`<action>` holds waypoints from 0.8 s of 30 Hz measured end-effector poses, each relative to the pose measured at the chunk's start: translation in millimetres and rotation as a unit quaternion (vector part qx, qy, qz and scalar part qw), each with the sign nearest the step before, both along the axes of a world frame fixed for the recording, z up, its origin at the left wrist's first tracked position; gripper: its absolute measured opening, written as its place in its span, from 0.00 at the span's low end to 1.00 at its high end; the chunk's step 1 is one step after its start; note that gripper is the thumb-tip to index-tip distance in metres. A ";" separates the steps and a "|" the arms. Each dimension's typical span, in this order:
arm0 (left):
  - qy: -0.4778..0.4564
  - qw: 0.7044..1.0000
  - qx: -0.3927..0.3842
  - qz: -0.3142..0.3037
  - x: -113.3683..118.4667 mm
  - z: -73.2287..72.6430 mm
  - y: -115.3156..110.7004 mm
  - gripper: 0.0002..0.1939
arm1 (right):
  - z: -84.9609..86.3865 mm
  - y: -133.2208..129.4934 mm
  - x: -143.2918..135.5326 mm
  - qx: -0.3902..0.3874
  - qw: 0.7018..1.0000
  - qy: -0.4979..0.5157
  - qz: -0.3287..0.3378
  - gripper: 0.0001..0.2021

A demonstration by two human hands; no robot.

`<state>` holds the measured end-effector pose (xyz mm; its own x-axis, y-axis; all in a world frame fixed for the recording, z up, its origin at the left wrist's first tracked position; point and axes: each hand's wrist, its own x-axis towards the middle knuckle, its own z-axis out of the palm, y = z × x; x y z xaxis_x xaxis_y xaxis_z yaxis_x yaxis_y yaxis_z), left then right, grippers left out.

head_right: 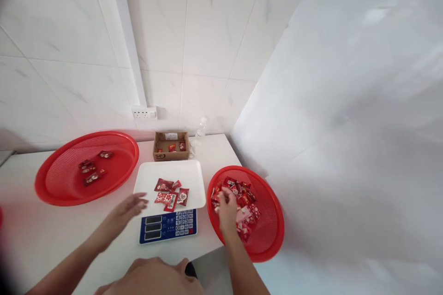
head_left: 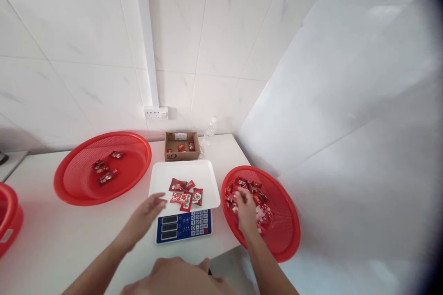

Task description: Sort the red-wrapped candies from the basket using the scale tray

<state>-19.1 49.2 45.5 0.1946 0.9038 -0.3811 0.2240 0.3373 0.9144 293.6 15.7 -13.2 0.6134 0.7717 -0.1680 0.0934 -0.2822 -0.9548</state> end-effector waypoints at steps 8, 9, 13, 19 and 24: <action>-0.324 0.912 -0.247 -0.037 56.3 11.2 -46.6 0.23 | 43.6 -14.6 -138.2 0.193 0.918 -0.129 0.321 0.16; -0.330 0.909 -0.255 -0.030 54.0 11.2 -46.8 0.22 | 44.0 -17.1 -142.2 0.199 0.902 -0.156 0.349 0.18; -0.303 0.907 -0.292 0.010 40.7 7.8 -47.3 0.20 | 48.5 -25.4 -143.5 0.174 0.869 -0.209 0.413 0.23; -0.265 0.928 -0.255 0.054 26.6 -1.2 -43.9 0.17 | 35.5 -18.3 -95.4 0.151 0.898 -0.211 0.355 0.22; -0.265 0.927 -0.259 0.066 8.0 2.5 -32.4 0.19 | -20.3 15.9 4.2 -0.050 0.964 -0.230 0.126 0.26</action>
